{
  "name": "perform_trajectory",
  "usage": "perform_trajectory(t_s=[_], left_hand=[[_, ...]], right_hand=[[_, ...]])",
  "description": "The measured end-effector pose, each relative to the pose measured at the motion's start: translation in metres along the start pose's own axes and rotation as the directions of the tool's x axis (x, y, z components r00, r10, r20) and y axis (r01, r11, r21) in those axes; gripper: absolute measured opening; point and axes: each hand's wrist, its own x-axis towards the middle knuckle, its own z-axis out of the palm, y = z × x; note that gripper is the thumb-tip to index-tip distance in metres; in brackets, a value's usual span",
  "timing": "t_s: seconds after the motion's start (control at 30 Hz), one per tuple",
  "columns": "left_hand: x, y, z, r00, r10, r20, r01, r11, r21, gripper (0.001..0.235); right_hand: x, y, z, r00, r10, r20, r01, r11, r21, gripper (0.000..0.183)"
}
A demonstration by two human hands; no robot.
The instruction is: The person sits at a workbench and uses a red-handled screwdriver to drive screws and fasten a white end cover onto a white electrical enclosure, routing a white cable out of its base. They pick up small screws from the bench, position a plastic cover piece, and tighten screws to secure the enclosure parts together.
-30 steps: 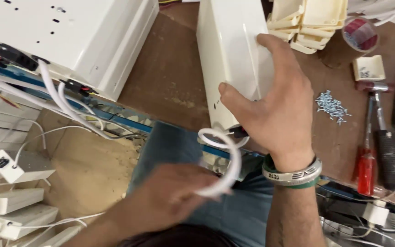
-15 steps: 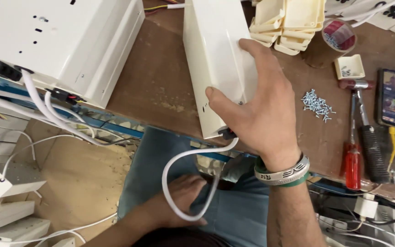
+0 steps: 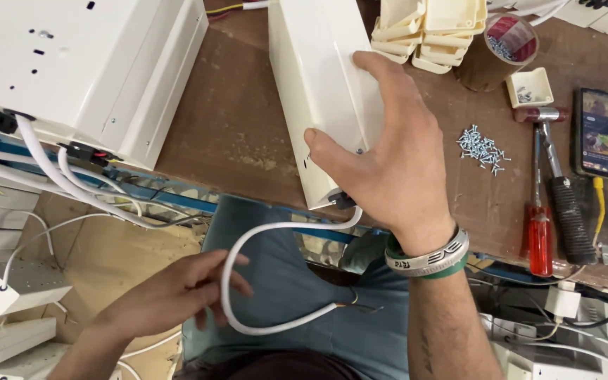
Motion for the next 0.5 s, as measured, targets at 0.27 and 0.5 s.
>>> perform_trajectory(t_s=[0.27, 0.5], left_hand=[[0.024, 0.032, 0.04, 0.96, 0.274, 0.051, -0.198, 0.802, -0.564, 0.046], [0.12, -0.003, 0.116, 0.872, 0.459, -0.172, -0.49, 0.809, -0.325, 0.02]], right_hand=[[0.001, -0.003, -0.001, 1.0, -0.002, 0.027, 0.002, 1.0, 0.0, 0.068], [0.003, -0.007, -0.002, 1.0, -0.004, 0.028, 0.004, 1.0, -0.009, 0.067]])
